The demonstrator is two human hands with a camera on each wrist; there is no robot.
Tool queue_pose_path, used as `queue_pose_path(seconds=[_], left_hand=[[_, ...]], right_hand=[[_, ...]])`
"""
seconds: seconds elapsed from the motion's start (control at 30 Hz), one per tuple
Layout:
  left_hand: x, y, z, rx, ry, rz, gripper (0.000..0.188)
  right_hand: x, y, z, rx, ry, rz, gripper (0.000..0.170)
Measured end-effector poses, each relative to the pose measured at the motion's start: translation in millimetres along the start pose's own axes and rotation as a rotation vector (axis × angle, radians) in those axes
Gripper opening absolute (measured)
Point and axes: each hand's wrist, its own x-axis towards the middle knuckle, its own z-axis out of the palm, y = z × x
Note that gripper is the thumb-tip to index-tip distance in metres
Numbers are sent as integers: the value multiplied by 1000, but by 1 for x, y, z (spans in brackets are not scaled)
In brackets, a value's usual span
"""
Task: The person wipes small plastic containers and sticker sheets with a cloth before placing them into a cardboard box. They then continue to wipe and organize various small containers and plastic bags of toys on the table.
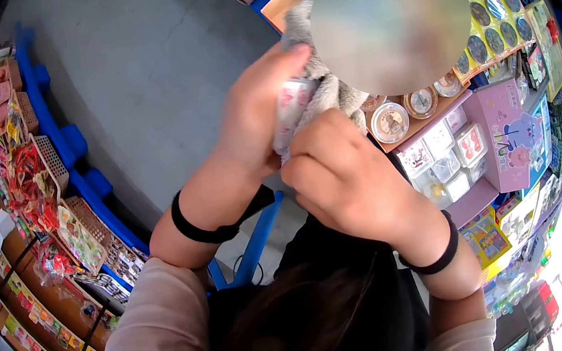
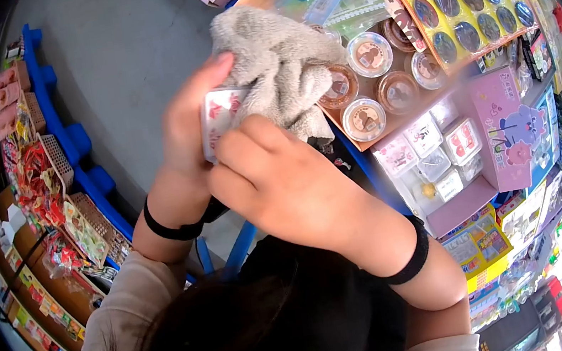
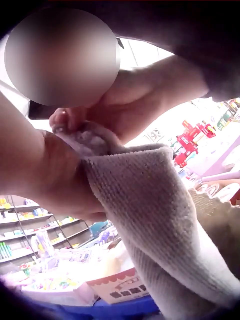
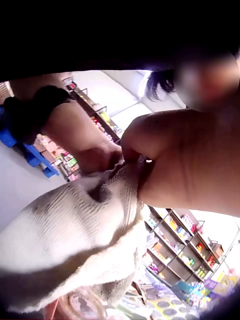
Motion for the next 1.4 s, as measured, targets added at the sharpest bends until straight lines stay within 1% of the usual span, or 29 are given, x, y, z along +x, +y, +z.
queue_pose_path(seconds=[0.03,0.1,0.17,0.23,0.3,0.33,0.37,0.43,0.47,0.5,0.57,0.6,0.63,0.7,0.73,0.77,0.83,0.87,0.93,0.97,1.03,1.07,1.1,1.17,1.2,1.23,1.3,1.33,1.4], left_hand=[[3,5,-2,-230,99,-276,34],[6,1,-7,-259,102,-246,32],[6,-2,-8,-260,83,-194,30],[4,-6,-5,-254,119,-201,30],[2,-8,1,-168,81,-201,30],[3,-7,1,-200,139,-316,32],[0,-5,6,-199,133,-318,32],[-10,1,20,56,113,-148,34],[-3,-1,3,-111,56,-294,35],[-5,-2,2,-114,51,-294,35],[-11,-6,5,-181,35,-193,37],[-17,-5,3,-139,-15,-249,36],[-21,-10,8,-145,-19,-259,36],[-28,-23,15,350,5,44,34],[-29,-24,14,322,54,67,32],[-28,-22,11,318,39,60,32],[-23,-16,2,406,199,130,26],[-21,-14,-4,405,186,124,26],[-19,-12,-15,680,323,220,21],[-18,-11,-16,679,309,213,21],[-15,-8,-17,714,362,255,17],[-14,-7,-18,710,351,251,17],[-14,-7,-20,677,320,244,22],[-15,-5,-22,612,260,228,33],[-15,-3,-20,600,201,170,38],[-15,-5,-13,599,191,166,38],[-19,-13,7,482,92,143,37],[-20,-12,8,446,49,83,33],[-21,-11,12,488,45,68,30]], right_hand=[[-3,2,2,-65,-69,-40,29],[-13,11,1,-85,-112,-49,27],[-21,18,3,-91,-59,-3,26],[-20,13,3,-88,-48,7,25],[-12,0,-1,-35,-3,-44,26],[-9,-5,-1,-37,27,-60,26],[-7,-4,-4,-42,30,-58,26],[-3,0,-8,-81,43,-107,22],[-6,6,-9,-128,38,-100,23],[-14,15,-5,-166,58,-46,23],[-23,31,-8,-202,62,108,25],[-26,34,-7,-224,56,169,26],[-28,32,-5,-229,53,180,26],[-24,23,4,-213,230,197,24],[-22,24,9,-253,257,200,22],[-20,24,11,-317,256,229,24],[-18,26,6,-369,267,235,30],[-16,27,3,-380,274,243,30],[-14,26,-4,-373,239,178,41],[-14,21,-7,-382,244,189,41],[-14,11,-10,-78,218,190,53],[-16,14,-9,-90,236,140,62],[-17,15,-8,-98,237,147,62],[-17,16,-5,-126,353,86,61],[-15,14,-5,-173,404,62,62],[-15,15,-1,-181,409,68,62],[-16,21,8,-300,611,125,63],[-16,23,10,-308,671,142,65],[-18,24,7,-327,675,181,65]])
